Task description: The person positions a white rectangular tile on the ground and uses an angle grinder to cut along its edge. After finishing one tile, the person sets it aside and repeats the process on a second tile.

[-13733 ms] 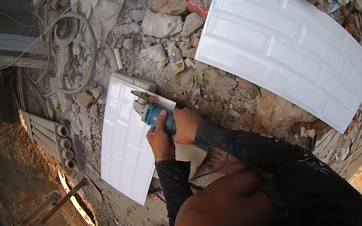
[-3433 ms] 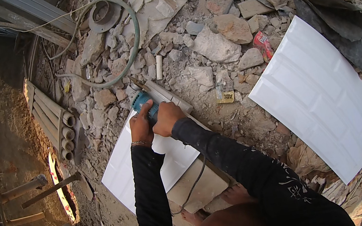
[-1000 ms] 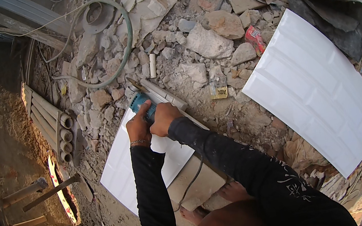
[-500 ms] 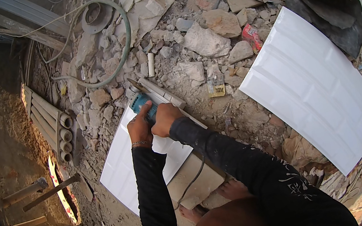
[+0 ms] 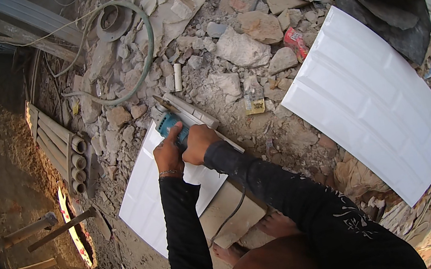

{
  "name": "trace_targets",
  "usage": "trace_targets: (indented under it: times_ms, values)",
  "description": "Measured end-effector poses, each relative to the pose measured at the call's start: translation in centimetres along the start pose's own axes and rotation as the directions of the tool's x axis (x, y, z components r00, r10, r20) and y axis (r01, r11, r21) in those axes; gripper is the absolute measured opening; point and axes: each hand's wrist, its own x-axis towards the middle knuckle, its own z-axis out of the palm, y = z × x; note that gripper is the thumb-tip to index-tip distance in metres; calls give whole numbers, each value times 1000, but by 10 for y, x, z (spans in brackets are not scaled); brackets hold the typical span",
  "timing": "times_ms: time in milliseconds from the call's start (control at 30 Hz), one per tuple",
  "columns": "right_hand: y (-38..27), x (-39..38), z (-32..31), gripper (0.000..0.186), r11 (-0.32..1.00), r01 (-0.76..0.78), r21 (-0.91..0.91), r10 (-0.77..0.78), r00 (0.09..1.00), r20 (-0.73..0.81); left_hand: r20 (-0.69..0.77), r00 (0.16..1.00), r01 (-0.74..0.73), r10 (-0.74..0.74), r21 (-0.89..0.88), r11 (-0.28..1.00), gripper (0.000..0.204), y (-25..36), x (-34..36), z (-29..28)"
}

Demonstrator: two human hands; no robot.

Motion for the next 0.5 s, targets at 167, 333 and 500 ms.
trace_targets:
  times_ms: [167,333,500]
  values:
    - [1,-4,-1,51,1000,-1,-2,1,1000,-8,6,1000,12,-12,2,1000,34,-2,-2,0]
    - [7,-4,3,56,1000,22,-9,-22,999,-35,-5,1000,15,-15,27,1000,35,-5,-4,-1]
    - [10,-6,6,59,999,37,-17,-38,998,-51,3,1000,19,-19,13,1000,36,-7,-6,-1]
